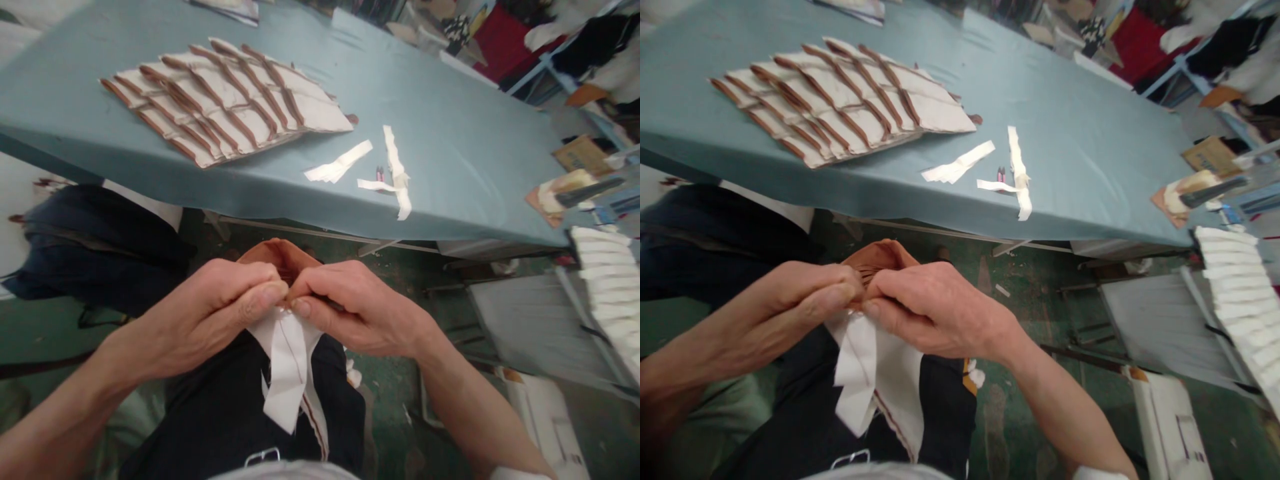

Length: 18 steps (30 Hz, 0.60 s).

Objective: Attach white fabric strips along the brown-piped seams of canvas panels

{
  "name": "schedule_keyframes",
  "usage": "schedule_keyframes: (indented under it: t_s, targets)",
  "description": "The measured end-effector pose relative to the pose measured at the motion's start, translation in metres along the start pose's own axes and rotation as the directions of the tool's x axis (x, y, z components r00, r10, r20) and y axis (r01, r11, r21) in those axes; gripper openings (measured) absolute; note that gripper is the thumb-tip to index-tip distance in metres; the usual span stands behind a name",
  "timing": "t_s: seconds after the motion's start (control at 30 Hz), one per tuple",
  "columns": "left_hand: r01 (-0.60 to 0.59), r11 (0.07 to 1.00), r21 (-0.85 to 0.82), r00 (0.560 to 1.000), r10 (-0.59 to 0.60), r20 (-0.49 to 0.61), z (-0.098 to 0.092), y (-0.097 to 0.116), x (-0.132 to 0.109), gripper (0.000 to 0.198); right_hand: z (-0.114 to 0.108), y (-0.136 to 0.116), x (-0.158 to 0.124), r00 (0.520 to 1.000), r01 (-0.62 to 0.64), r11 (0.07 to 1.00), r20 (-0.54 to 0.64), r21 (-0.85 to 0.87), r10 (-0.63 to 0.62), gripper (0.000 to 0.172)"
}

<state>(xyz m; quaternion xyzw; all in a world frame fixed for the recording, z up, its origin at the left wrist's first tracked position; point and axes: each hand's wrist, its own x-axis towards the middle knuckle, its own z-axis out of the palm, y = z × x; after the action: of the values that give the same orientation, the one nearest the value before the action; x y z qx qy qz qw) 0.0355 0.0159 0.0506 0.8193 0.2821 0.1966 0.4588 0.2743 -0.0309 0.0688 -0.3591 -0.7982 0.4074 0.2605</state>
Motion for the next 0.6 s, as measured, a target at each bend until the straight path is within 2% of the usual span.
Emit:
schedule_keyframes:
  t_s: [0.1, 0.2, 0.3, 0.37, 0.43, 0.5, 0.6]
  targets:
    - [-0.142, 0.989, 0.029, 0.988, 0.140, 0.061, 0.003, -0.007, 0.001, 0.043, 0.003, 0.003, -0.005, 1.000, 0.027, 0.995, -0.001, -0.091, -0.028, 0.028]
    - [-0.297, 0.936, 0.190, 0.954, 0.301, 0.009, 0.009, -0.021, -0.003, 0.038, 0.008, 0.008, -0.010, 0.999, 0.036, 0.991, 0.013, -0.128, -0.034, 0.025]
    - [-0.359, 0.895, 0.265, 0.926, 0.377, -0.019, 0.012, -0.031, -0.006, 0.044, 0.014, 0.013, -0.014, 1.000, 0.025, 0.990, 0.013, -0.142, -0.023, 0.024]
    - [-0.326, 0.915, 0.238, 0.939, 0.342, -0.029, 0.013, -0.033, -0.007, 0.049, 0.016, 0.015, -0.014, 1.000, 0.019, 0.989, 0.015, -0.148, -0.017, 0.025]
    - [-0.249, 0.951, 0.180, 0.966, 0.257, -0.017, 0.012, -0.032, -0.008, 0.046, 0.016, 0.015, -0.014, 1.000, 0.017, 0.983, 0.015, -0.184, -0.015, 0.026]
    - [-0.158, 0.980, 0.120, 0.987, 0.153, 0.049, 0.010, -0.029, -0.007, 0.038, 0.015, 0.014, -0.013, 1.000, 0.017, 0.972, 0.016, -0.236, -0.013, 0.028]
    - [-0.054, 0.997, 0.057, 0.986, 0.044, 0.161, 0.005, -0.020, -0.003, 0.037, 0.012, 0.013, -0.011, 1.000, 0.015, 0.961, 0.021, -0.278, -0.010, 0.029]
